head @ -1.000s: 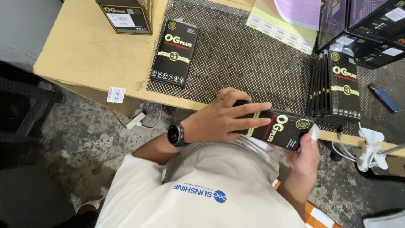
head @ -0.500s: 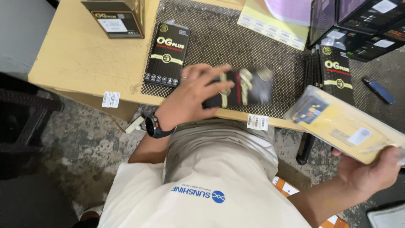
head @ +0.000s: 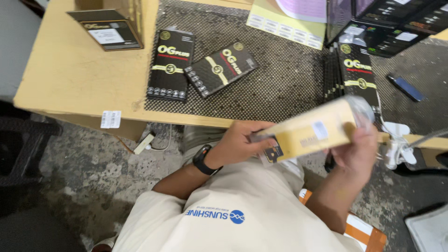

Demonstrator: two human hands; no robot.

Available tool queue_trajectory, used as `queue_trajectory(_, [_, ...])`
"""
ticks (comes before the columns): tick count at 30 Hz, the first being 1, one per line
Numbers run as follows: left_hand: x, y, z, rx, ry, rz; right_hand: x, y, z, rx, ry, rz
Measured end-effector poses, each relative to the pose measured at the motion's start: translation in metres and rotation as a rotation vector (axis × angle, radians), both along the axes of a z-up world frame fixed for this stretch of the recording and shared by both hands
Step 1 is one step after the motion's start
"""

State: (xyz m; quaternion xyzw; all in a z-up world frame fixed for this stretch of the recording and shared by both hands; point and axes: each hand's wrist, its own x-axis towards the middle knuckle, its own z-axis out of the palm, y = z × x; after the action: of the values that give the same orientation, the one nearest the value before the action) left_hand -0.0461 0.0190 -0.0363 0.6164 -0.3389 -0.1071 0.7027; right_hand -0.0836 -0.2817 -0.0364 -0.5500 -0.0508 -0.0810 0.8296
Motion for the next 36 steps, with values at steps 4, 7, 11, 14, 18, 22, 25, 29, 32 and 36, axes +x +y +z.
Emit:
queue_trajectory(4, [-0.003,0.001,0.003,-0.187,0.209,-0.021,0.006,0.013,-0.010,0.047,-0.005,-0.140])
queue_trajectory(7, [-0.008,-0.008,-0.011,-0.344,0.355,-0.029,0.015,0.011,-0.032,0.070,-0.103,-0.250])
queue_trajectory(11, [-0.008,-0.018,-0.044,-0.288,0.265,0.030,0.033,0.007,-0.035,0.072,-0.176,-0.428])
queue_trajectory(14, [-0.015,-0.023,-0.030,-0.332,0.266,0.011,0.023,0.026,-0.023,-0.010,-0.154,-0.503])
queue_trajectory(18, [-0.022,-0.023,-0.020,-0.374,0.270,0.032,0.011,0.038,-0.036,-0.095,-0.120,-0.528])
queue_trajectory(22, [-0.015,-0.017,-0.033,-0.332,0.254,0.056,-0.015,0.071,-0.021,-0.381,-0.015,-0.352])
queue_trajectory(25, [-0.011,-0.012,-0.030,-0.304,0.228,0.047,-0.026,0.047,-0.059,-0.430,-0.037,-0.227])
queue_trajectory(29, [-0.003,-0.001,-0.037,-0.216,0.112,0.042,-0.023,0.069,0.006,-0.259,0.006,-0.181])
queue_trajectory(32, [0.007,0.015,-0.008,-0.162,0.023,0.022,-0.032,0.023,-0.033,-0.110,0.001,-0.111])
queue_trajectory(36, [0.013,0.026,-0.006,-0.178,0.104,0.028,-0.034,0.037,-0.014,0.071,-0.039,-0.161])
